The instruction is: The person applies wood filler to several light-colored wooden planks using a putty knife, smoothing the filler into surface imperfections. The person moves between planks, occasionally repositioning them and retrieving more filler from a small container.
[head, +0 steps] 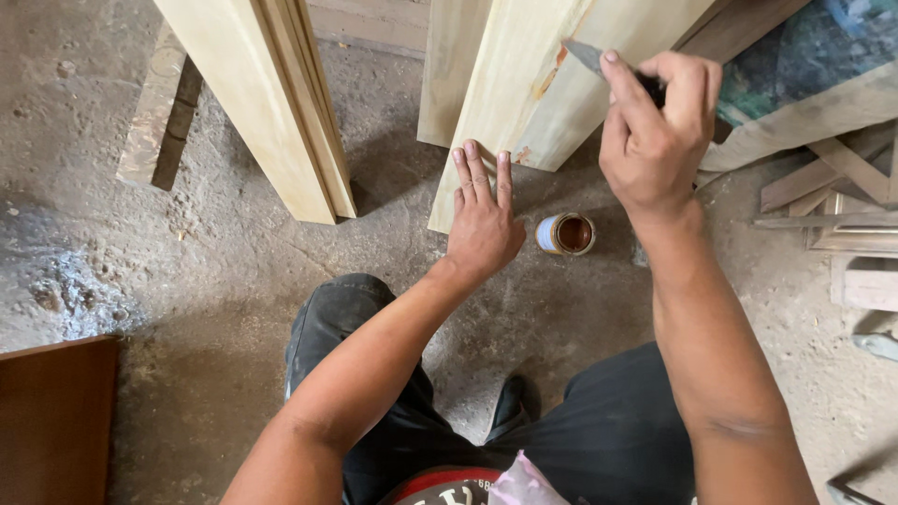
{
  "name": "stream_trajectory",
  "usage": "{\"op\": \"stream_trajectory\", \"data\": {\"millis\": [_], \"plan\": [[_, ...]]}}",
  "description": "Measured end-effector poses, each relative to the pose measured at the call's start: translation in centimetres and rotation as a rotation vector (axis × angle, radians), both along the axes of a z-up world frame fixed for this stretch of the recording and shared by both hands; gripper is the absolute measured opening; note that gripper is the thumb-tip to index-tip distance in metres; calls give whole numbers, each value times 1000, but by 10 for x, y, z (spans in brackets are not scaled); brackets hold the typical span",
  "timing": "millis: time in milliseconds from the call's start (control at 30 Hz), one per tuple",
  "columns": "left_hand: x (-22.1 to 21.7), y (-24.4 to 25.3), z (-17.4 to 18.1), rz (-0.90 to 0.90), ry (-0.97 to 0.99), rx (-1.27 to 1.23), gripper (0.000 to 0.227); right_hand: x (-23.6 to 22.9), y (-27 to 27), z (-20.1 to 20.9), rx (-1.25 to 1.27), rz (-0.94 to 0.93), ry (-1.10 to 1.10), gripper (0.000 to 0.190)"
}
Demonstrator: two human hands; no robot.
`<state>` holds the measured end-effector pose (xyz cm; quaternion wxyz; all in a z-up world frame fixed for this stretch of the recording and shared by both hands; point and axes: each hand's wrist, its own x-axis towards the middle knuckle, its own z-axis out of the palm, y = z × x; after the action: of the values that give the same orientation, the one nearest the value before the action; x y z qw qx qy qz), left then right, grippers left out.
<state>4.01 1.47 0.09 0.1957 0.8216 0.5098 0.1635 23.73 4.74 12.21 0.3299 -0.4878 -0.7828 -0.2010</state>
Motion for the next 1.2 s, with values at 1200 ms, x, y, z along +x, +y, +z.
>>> {"op": "stream_trajectory", "data": {"millis": [1200], "plan": [[-4,1,-1,-30,17,-2,109,-14,-2,-29,-356,-34,763,15]]}}
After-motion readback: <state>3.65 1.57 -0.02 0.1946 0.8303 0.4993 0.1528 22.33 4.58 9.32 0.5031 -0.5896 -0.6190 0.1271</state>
